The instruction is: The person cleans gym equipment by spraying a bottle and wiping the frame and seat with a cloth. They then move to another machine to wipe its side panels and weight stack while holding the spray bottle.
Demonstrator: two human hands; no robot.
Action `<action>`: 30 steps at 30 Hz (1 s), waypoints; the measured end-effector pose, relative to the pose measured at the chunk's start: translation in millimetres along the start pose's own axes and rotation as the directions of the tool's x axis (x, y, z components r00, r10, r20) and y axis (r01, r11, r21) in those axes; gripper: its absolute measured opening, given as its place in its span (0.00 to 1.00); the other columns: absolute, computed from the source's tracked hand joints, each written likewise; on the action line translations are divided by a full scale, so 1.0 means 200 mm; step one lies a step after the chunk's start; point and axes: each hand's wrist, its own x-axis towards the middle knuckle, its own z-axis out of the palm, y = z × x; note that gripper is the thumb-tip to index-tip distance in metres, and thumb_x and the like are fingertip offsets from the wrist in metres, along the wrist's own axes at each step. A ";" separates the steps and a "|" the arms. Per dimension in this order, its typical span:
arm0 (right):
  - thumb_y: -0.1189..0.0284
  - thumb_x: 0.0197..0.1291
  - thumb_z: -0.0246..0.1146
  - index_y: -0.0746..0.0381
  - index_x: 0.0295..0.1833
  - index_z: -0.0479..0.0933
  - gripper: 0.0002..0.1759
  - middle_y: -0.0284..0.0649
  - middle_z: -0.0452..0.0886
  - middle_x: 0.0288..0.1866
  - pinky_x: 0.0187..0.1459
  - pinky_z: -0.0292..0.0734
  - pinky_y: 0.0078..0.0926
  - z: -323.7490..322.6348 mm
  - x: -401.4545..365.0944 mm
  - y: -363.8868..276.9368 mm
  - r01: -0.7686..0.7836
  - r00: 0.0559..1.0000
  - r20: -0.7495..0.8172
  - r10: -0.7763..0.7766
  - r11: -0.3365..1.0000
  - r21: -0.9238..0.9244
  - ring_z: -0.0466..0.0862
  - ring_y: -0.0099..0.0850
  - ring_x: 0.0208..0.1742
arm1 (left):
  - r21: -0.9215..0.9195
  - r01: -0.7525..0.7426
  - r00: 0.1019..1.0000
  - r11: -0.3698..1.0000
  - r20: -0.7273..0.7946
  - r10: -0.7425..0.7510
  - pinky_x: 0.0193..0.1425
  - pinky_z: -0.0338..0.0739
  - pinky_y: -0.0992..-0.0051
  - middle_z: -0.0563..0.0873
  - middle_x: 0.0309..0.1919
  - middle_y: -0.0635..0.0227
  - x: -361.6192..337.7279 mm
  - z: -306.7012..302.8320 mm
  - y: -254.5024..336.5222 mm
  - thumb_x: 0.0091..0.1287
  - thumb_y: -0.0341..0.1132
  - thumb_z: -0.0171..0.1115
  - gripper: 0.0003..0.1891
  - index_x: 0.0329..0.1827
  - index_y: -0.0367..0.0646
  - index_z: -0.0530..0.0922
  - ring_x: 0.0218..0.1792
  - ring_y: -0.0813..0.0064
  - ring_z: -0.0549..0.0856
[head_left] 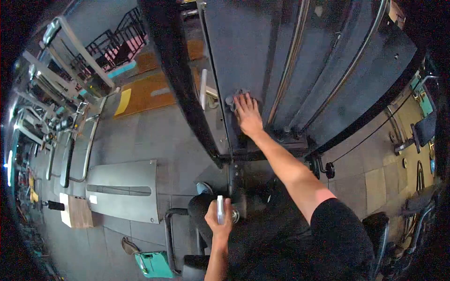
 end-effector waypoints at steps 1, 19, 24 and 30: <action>0.70 0.62 0.65 0.57 0.84 0.58 0.44 0.44 0.58 0.86 0.81 0.54 0.57 -0.08 0.06 0.01 0.054 0.999 -0.001 -0.054 0.999 -0.001 0.55 0.47 0.87 | -0.047 0.036 0.999 0.998 0.007 -0.035 0.31 0.75 0.79 0.84 0.23 0.69 0.00 0.02 -0.03 0.74 0.34 0.69 0.13 0.33 0.37 0.79 0.26 0.84 0.84; 0.71 0.66 0.58 0.69 0.81 0.61 0.38 0.55 0.62 0.83 0.84 0.49 0.49 -1.50 1.88 -0.26 0.245 0.672 -0.691 -0.265 0.961 -0.130 0.57 0.50 0.85 | -0.118 0.049 0.999 0.992 0.014 -0.047 0.31 0.83 0.73 0.87 0.23 0.64 0.00 0.07 -0.15 0.72 0.34 0.70 0.11 0.35 0.36 0.81 0.26 0.73 0.91; 0.81 0.62 0.58 0.69 0.81 0.58 0.40 0.57 0.61 0.83 0.82 0.53 0.54 -1.18 1.44 -0.22 0.298 0.683 -0.690 -0.240 0.954 -0.036 0.57 0.52 0.85 | -0.081 0.051 0.998 0.995 0.030 -0.049 0.27 0.77 0.76 0.86 0.23 0.65 0.00 0.04 -0.10 0.73 0.30 0.69 0.11 0.33 0.37 0.79 0.25 0.78 0.87; 0.80 0.61 0.59 0.67 0.80 0.63 0.39 0.57 0.63 0.81 0.80 0.53 0.62 -0.36 0.68 -0.11 0.173 0.858 -0.493 -0.143 0.985 0.016 0.58 0.57 0.84 | -0.086 -0.048 0.998 0.995 -0.055 0.043 0.29 0.77 0.77 0.89 0.26 0.64 -0.03 0.05 -0.11 0.75 0.31 0.67 0.08 0.39 0.34 0.81 0.26 0.78 0.88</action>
